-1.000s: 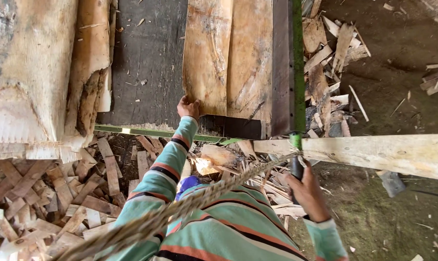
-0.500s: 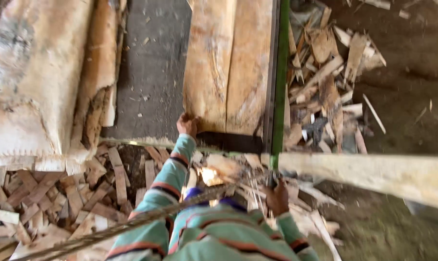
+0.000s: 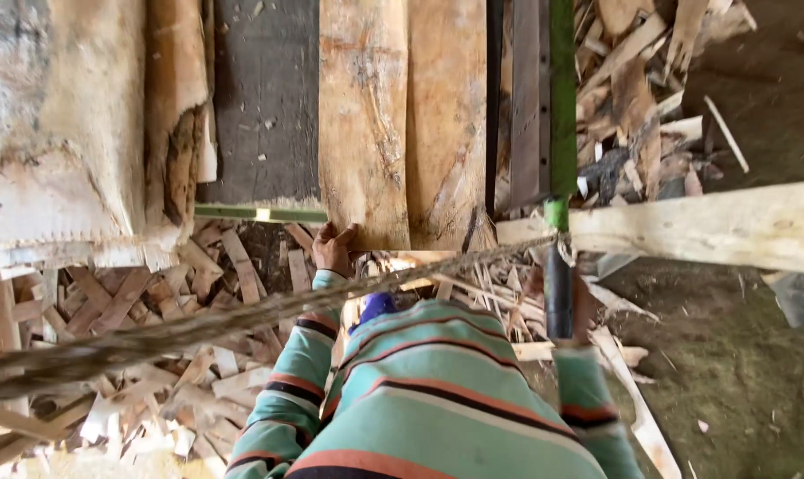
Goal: Trimming and sorting thin wood veneer sheets using a mechanical trimmer in a workshop.
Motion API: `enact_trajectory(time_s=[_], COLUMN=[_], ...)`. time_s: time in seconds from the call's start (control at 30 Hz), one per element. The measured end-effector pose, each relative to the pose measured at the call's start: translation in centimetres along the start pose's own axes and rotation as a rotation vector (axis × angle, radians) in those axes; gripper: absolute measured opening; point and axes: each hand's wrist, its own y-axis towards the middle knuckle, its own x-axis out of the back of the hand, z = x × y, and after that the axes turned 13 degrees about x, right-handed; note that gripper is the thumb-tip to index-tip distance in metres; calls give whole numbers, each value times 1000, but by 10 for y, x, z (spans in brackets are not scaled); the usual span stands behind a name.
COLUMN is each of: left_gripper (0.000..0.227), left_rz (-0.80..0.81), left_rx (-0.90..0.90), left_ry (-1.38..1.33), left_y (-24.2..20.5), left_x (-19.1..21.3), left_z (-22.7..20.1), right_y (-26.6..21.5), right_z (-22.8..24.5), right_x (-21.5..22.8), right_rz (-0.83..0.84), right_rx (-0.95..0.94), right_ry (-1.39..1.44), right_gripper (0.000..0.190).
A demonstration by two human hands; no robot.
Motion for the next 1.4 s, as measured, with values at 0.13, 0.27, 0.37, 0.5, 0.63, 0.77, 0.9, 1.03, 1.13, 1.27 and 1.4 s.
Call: enact_trajectory(time_s=[0.13, 0.27, 0.37, 0.5, 0.63, 0.77, 0.9, 1.03, 1.13, 1.27, 1.4], left_gripper=[33, 33, 32, 45, 60, 37, 28, 42, 33, 27, 25], left_rz=[74, 122, 212, 350, 501, 470, 551, 573, 125, -134, -64], left_rx=[-143, -385, -898, -274, 307, 233, 6, -226, -693, -805, -528], left_ry=[173, 384, 908, 335, -264, -166, -12, 133, 627, 727, 347], left_y=[119, 181, 158, 104, 59, 156, 139, 217, 79, -31, -60], left_x=[107, 158, 169, 109, 57, 98, 46, 37, -1, 35, 132], left_z=[103, 141, 130, 66, -6, 20, -7, 15, -35, -80, -105], right_y=[8, 21, 40, 54, 39, 43, 56, 83, 55, 27, 1], right_z=[-33, -30, -41, -90, -31, -48, -51, -99, -94, -148, -122], right_x=[-55, -97, -102, -69, -81, -47, -62, -62, -94, -128, -214], right_rz=[1, -30, 47, 31, 173, 298, 109, 202, 43, 151, 319], right_rx=[166, 122, 825, 346, 57, -23, -174, -211, -232, -58, -52], right_ry=[-604, -1144, -1409, -1270, -1404, -1574, -445, -74, -164, 209, 284], right_gripper=[72, 60, 84, 59, 32, 27, 45, 46, 53, 41, 52])
